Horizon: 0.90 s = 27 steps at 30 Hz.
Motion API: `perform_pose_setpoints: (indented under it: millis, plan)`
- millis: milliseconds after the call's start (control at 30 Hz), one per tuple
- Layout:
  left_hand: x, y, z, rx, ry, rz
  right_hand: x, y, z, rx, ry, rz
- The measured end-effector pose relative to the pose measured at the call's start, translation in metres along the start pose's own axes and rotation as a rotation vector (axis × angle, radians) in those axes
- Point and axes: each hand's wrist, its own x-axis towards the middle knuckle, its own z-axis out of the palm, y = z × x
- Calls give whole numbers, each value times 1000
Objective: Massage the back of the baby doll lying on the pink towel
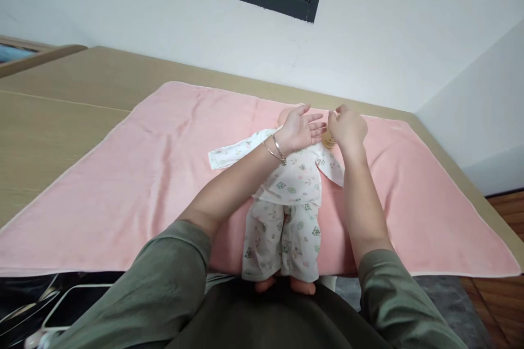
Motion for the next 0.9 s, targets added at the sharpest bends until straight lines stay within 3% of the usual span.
perform_pose_setpoints:
  millis: [167,367,533,700,800,900]
  plan:
    - [-37,-3,-11,93,-6,2,5,-4,-1,90,31,115]
    - [-63,5,-15,207,-8,70,3,-1,8,100,104,99]
    - [-76,5,-8,204,36,102,2,0,2,181,63,59]
    - [-97,-1,11,106,27,48,-31,-24,-10,343,72,-252]
    - [-117,3,28,82,22,105,-64,-49,-18,370,-11,-404]
    - [-135,12,40,105,90,168,-97,-68,-27,329,-71,-581]
